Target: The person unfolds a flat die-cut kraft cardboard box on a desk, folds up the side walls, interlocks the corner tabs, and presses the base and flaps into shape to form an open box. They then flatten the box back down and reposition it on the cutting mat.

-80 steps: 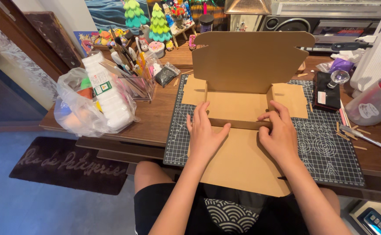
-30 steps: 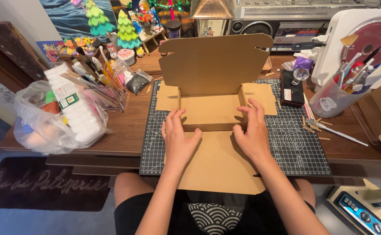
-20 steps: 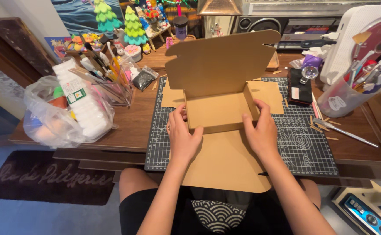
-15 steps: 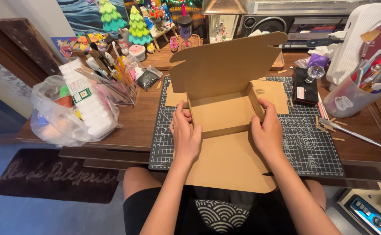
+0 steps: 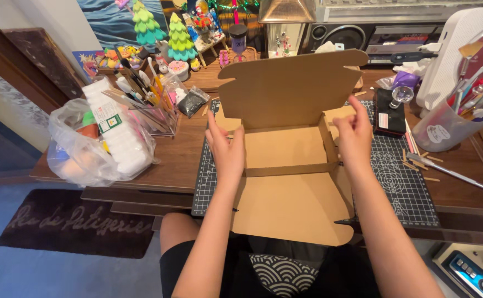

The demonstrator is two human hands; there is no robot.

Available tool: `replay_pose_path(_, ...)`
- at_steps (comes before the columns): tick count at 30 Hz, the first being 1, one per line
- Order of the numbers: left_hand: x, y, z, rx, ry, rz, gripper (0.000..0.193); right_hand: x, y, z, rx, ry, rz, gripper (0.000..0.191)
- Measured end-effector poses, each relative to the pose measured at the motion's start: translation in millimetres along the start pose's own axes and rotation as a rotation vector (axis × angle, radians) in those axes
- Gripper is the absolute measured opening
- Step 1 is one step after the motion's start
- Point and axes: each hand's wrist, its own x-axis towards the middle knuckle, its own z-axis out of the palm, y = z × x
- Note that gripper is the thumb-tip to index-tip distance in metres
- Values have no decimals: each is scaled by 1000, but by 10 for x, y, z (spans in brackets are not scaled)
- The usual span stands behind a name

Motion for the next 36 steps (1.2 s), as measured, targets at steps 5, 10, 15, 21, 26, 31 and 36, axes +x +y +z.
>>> replay_pose_path(5,3,-115,132,-312,-15,8,86,-23,229,193,177,-23,-47,69)
replay_pose_path(10,3,-270,134,-401,-123,25,85,-146,332,30,147,-116,-116,82)
replay_pose_path(15,33,-264,113,-385,-123,29,85,-118,217,15,131,-171,-126,95)
replay_pose_path(21,12,-203,91,-380,-111,15,85,-123,117,10,96,-201,-30,97)
replay_pose_path(26,-4,-235,114,-433,-73,24,76,-124,100,16,138,-179,-59,96)
replay_pose_path(31,3,-264,139,-445,-42,6,61,-152,61,21,116,-146,-46,93)
replay_pose_path(36,-5,-277,133,-449,-40,22,49,-184,45,21,160,-126,-23,82)
